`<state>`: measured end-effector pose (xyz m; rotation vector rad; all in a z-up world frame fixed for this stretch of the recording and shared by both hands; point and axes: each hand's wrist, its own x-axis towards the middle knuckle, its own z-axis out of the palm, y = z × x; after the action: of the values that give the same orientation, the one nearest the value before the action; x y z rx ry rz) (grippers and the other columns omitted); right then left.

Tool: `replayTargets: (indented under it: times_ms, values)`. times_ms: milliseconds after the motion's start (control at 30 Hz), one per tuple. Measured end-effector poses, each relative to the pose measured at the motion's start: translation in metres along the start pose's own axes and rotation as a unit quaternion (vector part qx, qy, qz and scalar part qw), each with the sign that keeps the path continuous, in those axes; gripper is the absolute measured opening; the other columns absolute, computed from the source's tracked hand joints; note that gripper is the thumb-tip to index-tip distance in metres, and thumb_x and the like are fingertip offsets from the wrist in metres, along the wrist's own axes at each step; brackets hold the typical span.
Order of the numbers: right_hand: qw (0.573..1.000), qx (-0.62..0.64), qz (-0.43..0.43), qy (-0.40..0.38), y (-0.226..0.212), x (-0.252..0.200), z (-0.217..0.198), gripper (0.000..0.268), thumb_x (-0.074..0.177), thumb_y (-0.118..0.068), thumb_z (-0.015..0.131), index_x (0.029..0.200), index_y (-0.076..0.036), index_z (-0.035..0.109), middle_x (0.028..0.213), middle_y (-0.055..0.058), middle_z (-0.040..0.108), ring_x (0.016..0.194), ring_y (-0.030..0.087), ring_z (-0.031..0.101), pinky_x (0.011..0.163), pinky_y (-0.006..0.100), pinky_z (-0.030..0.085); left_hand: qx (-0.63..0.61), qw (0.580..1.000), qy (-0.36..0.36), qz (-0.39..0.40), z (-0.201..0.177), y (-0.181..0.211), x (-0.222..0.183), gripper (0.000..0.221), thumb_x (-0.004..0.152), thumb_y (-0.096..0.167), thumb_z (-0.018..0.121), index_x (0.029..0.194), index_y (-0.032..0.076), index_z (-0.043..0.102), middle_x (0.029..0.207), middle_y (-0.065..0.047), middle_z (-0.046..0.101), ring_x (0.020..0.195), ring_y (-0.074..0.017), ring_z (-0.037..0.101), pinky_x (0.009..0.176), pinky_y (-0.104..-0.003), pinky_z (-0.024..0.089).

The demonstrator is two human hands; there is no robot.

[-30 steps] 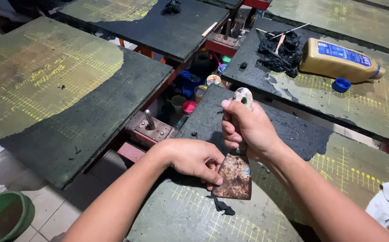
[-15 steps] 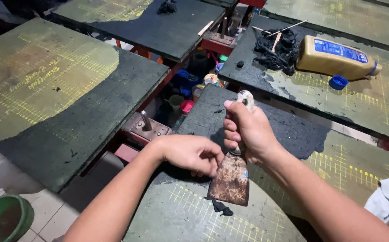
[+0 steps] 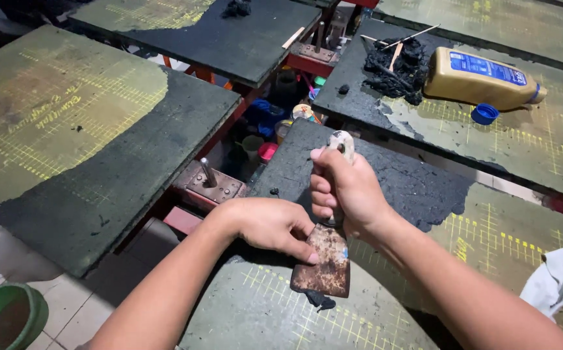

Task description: Using a metal scraper to remove dried black ink residue from a screen printing board at a printing station.

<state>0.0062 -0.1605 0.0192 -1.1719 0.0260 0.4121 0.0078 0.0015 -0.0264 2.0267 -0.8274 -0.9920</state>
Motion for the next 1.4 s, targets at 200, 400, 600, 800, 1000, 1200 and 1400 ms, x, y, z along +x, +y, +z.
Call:
replayTargets:
  times_ms: [200, 400, 600, 800, 1000, 1200, 1400]
  values:
    - [0.997, 0.037, 0.046, -0.049, 0.013, 0.004, -0.005, 0.030, 0.098, -0.028, 0.065, 0.080, -0.008, 0.050, 0.058, 0.000, 0.031, 0.037, 0.008, 0.031, 0.031, 0.027, 0.034, 0.027, 0.999, -0.037, 0.017, -0.003, 0.013, -0.012, 0.026, 0.087, 0.042, 0.074, 0.080, 0.017, 0.076, 0.067, -0.003, 0.071, 0.067, -0.0181, 0.066, 0.065, -0.037, 0.058]
    - [0.998, 0.041, -0.034, -0.019, -0.031, -0.001, -0.008, 0.041, 0.104, -0.050, 0.052, 0.088, -0.012, 0.051, 0.061, -0.004, 0.037, 0.042, 0.002, 0.040, 0.037, 0.019, 0.037, -0.129, 0.986, 0.047, 0.097, -0.005, 0.013, -0.015, 0.026, 0.099, 0.028, 0.064, 0.079, 0.013, 0.072, 0.069, 0.004, 0.066, 0.074, -0.0091, 0.060, 0.070, -0.028, 0.055]
    - [0.997, 0.050, -0.063, 0.019, -0.043, 0.016, -0.030, 0.043, 0.099, -0.055, 0.058, 0.092, -0.013, 0.050, 0.065, -0.003, 0.035, 0.043, 0.006, 0.036, 0.040, 0.023, 0.036, -0.196, 0.961, 0.152, 0.119, -0.003, 0.022, -0.008, 0.024, 0.102, 0.024, 0.062, 0.084, 0.008, 0.067, 0.063, -0.002, 0.061, 0.051, -0.0096, 0.057, 0.042, -0.023, 0.049]
    - [0.993, 0.076, -0.082, 0.042, -0.045, 0.023, -0.038, 0.043, 0.099, -0.055, 0.058, 0.092, -0.013, 0.050, 0.066, -0.002, 0.036, 0.043, 0.007, 0.037, 0.041, 0.024, 0.036, -0.258, 0.962, 0.077, 0.036, 0.008, 0.037, -0.012, 0.028, 0.090, 0.023, 0.079, 0.083, 0.000, 0.065, 0.065, -0.011, 0.065, 0.050, -0.0178, 0.066, 0.033, -0.024, 0.053]
    - [0.983, 0.148, -0.103, 0.032, -0.050, 0.015, -0.030, 0.039, 0.099, -0.048, 0.058, 0.082, -0.014, 0.051, 0.055, -0.003, 0.042, 0.037, 0.006, 0.033, 0.033, 0.022, 0.027, -0.346, 0.933, -0.057, 0.078, 0.018, 0.023, 0.004, 0.034, 0.095, 0.020, 0.070, 0.107, -0.012, 0.067, 0.105, -0.022, 0.073, 0.076, -0.0276, 0.071, 0.060, -0.038, 0.065]
    - [0.980, 0.142, -0.135, 0.029, -0.072, 0.005, -0.037, 0.038, 0.093, -0.046, 0.066, 0.078, -0.014, 0.052, 0.053, -0.007, 0.044, 0.038, 0.002, 0.035, 0.032, 0.019, 0.029, -0.245, 0.959, -0.144, 0.016, 0.007, 0.011, -0.006, 0.021, 0.101, 0.002, 0.060, 0.118, -0.010, 0.061, 0.089, -0.015, 0.071, 0.051, -0.0105, 0.059, 0.046, -0.023, 0.048]
    - [0.987, -0.071, -0.138, 0.040, -0.100, -0.003, -0.055, 0.036, 0.100, -0.046, 0.064, 0.090, -0.013, 0.055, 0.062, 0.003, 0.035, 0.039, 0.013, 0.037, 0.035, 0.029, 0.035, 0.051, 0.968, 0.242, -0.033, -0.026, 0.071, -0.042, 0.034, 0.103, 0.027, 0.052, 0.101, 0.009, 0.080, 0.094, -0.014, 0.081, 0.094, -0.0301, 0.076, 0.088, -0.043, 0.057]
